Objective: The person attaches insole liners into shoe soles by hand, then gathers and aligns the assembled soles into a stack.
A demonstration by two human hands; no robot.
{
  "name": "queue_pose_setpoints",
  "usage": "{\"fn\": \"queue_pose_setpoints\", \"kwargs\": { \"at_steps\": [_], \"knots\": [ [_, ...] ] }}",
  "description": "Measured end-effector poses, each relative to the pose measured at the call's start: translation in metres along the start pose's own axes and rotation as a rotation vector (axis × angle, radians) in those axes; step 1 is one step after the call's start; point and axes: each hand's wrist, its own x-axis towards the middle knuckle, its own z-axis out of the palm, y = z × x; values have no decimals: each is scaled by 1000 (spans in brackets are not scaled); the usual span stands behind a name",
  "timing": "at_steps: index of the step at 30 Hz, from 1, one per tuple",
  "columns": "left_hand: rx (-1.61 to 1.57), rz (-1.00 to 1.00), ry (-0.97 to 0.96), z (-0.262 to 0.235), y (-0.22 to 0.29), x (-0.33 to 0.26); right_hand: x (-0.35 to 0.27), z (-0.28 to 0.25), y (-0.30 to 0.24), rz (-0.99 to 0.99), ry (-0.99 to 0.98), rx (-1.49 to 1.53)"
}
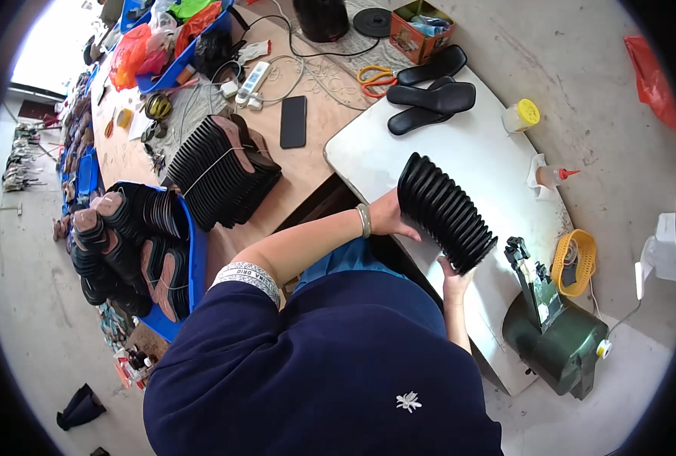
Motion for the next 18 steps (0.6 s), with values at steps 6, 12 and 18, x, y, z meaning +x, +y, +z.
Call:
{"fn": "queue_pose_setpoints", "kwargs": {
  "at_steps": [6,12,18],
  "knots": [
    [210,-522,-203,-9,22,48,32,26,-25,326,232,115],
    [692,-492,-477,5,-11,85,53,15,3,757,295,566],
    [813,-38,40,-51,-78,123,52,15,7,806,315,584]
  ]
}}
